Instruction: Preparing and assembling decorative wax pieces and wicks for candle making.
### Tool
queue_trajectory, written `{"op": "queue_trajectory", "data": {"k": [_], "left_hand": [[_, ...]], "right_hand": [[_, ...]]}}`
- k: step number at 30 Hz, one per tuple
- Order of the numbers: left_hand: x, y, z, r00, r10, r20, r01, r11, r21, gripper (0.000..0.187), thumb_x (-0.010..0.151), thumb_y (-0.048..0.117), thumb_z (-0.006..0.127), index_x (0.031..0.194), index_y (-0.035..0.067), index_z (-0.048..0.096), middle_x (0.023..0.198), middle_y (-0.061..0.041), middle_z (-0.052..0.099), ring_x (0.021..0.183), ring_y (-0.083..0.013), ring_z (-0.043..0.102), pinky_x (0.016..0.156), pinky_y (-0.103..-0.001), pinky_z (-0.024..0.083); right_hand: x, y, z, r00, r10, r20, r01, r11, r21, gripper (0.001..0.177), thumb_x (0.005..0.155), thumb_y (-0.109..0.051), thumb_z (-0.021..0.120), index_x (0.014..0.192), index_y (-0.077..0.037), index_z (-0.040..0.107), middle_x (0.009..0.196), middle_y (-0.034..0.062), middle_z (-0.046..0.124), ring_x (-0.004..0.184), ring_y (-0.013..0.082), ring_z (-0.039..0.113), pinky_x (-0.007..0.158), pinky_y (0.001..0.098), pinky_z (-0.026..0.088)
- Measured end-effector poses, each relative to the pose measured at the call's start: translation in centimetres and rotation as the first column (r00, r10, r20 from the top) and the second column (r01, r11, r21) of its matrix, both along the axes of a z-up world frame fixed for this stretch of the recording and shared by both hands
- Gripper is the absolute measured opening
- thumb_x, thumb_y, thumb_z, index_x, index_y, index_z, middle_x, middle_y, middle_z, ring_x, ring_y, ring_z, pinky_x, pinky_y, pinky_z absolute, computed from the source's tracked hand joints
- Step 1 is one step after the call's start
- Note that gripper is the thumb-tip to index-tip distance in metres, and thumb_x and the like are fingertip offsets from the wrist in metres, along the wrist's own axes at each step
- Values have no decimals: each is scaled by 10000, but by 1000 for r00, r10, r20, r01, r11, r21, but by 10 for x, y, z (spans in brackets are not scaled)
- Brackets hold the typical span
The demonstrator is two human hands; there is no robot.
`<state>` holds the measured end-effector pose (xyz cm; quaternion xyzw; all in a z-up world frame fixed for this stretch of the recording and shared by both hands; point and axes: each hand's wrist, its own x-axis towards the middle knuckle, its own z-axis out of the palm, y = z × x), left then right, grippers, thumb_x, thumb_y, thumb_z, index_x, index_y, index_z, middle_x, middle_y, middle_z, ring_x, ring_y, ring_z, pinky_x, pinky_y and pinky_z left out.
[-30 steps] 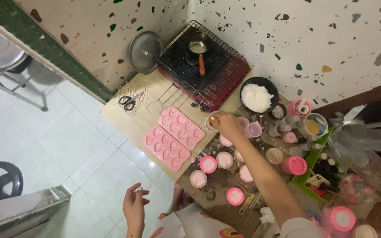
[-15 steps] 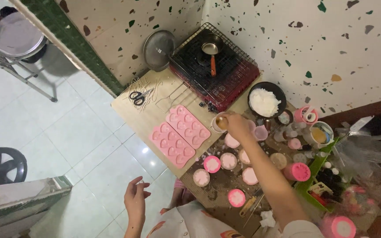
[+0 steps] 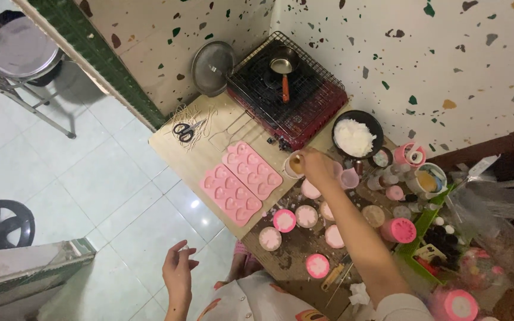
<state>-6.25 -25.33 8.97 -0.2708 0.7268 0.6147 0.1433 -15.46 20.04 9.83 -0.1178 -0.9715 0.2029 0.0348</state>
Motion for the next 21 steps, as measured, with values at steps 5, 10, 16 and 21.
{"op": "queue_trajectory", "data": {"k": [5,10,16,21], "left_hand": [[-1,4,9,1000,-13,-5,12,1000,-7,372,969,179,539,1284,11,646,1027,-165,754,731,-204,661,692,-338,551],[-1,4,12,1000,-7,4,7,1000,3,371,979,185,535,1288,12,645,1027,-161,750,742,-199,661,702,-339,559],[-2,2,13,1000,-14,-5,14,1000,3,379,973,185,536,1293,15,648,1027,-162,752,742,-205,662,701,-334,553],[-3,1,11,1000,3,2,-3,1000,8,383,963,186,542,1288,13,649,1037,-158,748,740,-214,654,701,-334,547]], "right_hand": [[0,-8,27,998,-7,70,11,998,-61,257,926,-178,568,1095,-98,744,1110,188,708,946,415,680,800,497,544],[-1,1,5,992,-19,121,21,1000,-15,257,940,-185,570,1098,-57,727,1122,195,703,948,413,684,815,500,541],[-1,5,7,989,-21,147,23,1000,-12,235,957,-199,589,1059,-49,738,1113,190,715,987,398,681,843,489,542],[3,-22,79,965,-130,230,145,988,-50,251,907,-216,604,1085,-118,751,1108,139,720,976,386,670,806,489,535]]}}
